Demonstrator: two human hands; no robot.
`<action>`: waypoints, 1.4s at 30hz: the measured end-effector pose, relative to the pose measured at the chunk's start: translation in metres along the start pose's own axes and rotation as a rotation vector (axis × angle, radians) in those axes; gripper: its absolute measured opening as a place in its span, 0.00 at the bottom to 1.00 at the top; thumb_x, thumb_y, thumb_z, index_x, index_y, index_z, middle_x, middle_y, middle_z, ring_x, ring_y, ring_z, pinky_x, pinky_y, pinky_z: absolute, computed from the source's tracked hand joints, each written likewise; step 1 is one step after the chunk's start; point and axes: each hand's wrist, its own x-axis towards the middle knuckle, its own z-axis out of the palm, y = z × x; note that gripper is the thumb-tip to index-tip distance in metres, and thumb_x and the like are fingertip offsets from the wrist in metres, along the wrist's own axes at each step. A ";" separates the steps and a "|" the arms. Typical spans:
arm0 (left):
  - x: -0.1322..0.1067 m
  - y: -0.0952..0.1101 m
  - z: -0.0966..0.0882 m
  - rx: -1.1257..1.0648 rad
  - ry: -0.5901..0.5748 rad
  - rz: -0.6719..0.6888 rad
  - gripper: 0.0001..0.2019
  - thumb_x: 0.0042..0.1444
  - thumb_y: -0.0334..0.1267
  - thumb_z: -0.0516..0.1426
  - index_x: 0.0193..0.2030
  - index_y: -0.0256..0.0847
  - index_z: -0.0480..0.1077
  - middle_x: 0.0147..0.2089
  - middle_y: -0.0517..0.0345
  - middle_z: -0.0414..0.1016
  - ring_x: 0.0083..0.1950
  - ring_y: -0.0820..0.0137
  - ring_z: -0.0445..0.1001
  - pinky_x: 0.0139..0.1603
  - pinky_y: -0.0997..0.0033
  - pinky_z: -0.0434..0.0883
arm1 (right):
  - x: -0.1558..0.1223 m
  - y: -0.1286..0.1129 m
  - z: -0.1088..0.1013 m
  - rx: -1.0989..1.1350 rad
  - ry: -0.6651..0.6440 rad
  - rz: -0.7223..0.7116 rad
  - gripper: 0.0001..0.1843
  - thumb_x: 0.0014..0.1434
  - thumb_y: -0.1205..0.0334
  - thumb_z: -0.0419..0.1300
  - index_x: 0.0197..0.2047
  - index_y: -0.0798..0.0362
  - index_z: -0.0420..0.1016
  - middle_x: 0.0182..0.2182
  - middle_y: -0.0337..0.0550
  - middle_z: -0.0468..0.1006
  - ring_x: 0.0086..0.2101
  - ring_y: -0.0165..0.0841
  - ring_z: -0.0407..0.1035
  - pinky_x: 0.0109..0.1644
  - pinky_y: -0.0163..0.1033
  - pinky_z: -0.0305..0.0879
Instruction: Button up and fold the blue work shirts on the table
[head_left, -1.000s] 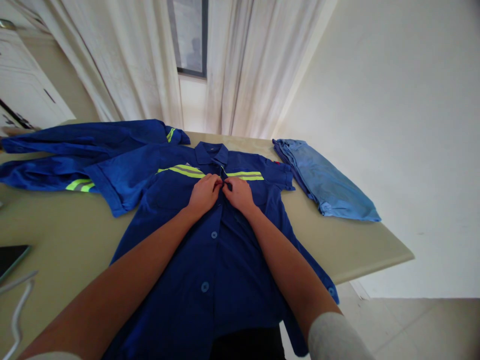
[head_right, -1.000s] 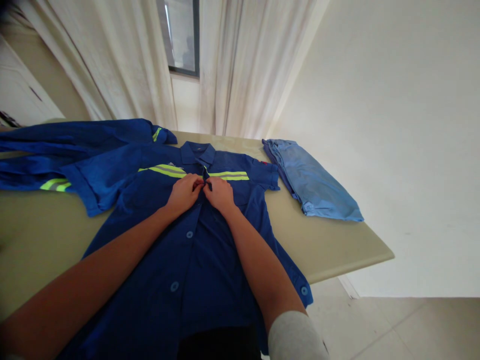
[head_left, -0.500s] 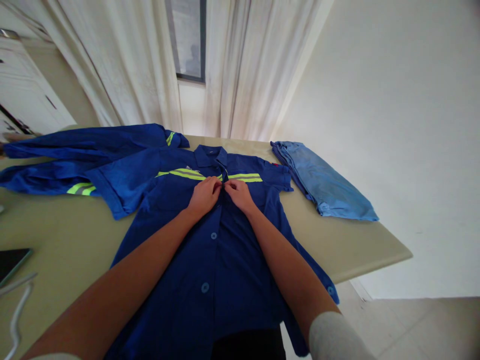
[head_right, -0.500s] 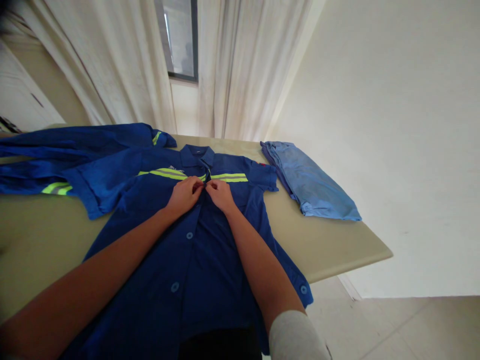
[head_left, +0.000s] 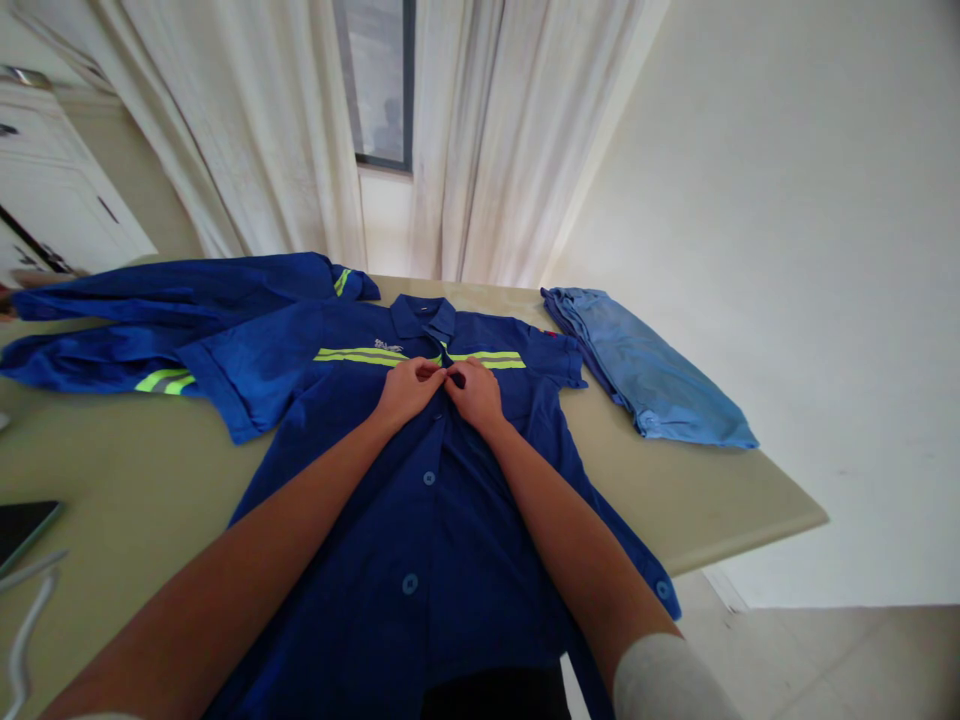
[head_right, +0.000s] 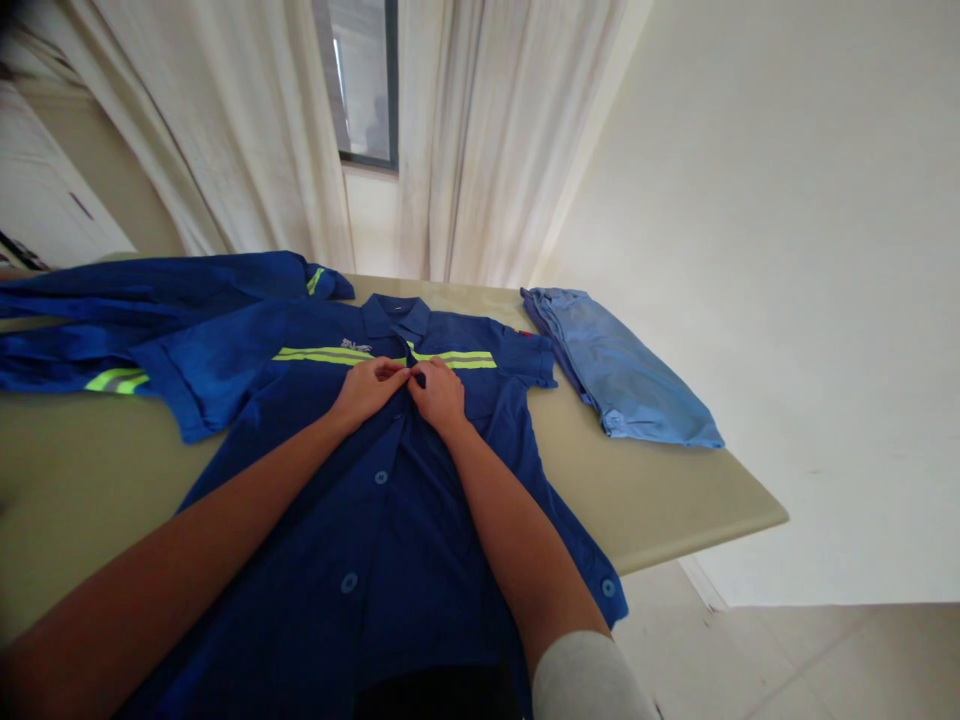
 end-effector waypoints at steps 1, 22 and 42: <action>0.000 0.001 0.000 0.002 0.001 -0.003 0.08 0.58 0.43 0.66 0.38 0.41 0.79 0.40 0.53 0.86 0.42 0.61 0.84 0.49 0.65 0.78 | -0.001 -0.002 -0.001 -0.023 0.000 0.011 0.11 0.70 0.57 0.59 0.46 0.48 0.82 0.46 0.44 0.80 0.42 0.37 0.74 0.48 0.39 0.68; 0.011 -0.023 0.010 -0.171 -0.002 -0.138 0.06 0.51 0.34 0.64 0.37 0.39 0.75 0.33 0.57 0.81 0.33 0.66 0.79 0.42 0.65 0.77 | 0.002 0.003 0.001 0.073 -0.005 -0.030 0.08 0.66 0.61 0.60 0.47 0.49 0.79 0.47 0.43 0.79 0.48 0.37 0.73 0.55 0.40 0.68; 0.011 -0.016 0.008 -0.325 -0.020 -0.218 0.05 0.48 0.32 0.63 0.33 0.42 0.72 0.28 0.61 0.78 0.30 0.68 0.77 0.39 0.67 0.76 | -0.006 -0.014 -0.009 -0.127 -0.050 -0.081 0.10 0.72 0.56 0.57 0.49 0.46 0.79 0.49 0.43 0.78 0.44 0.37 0.74 0.47 0.38 0.67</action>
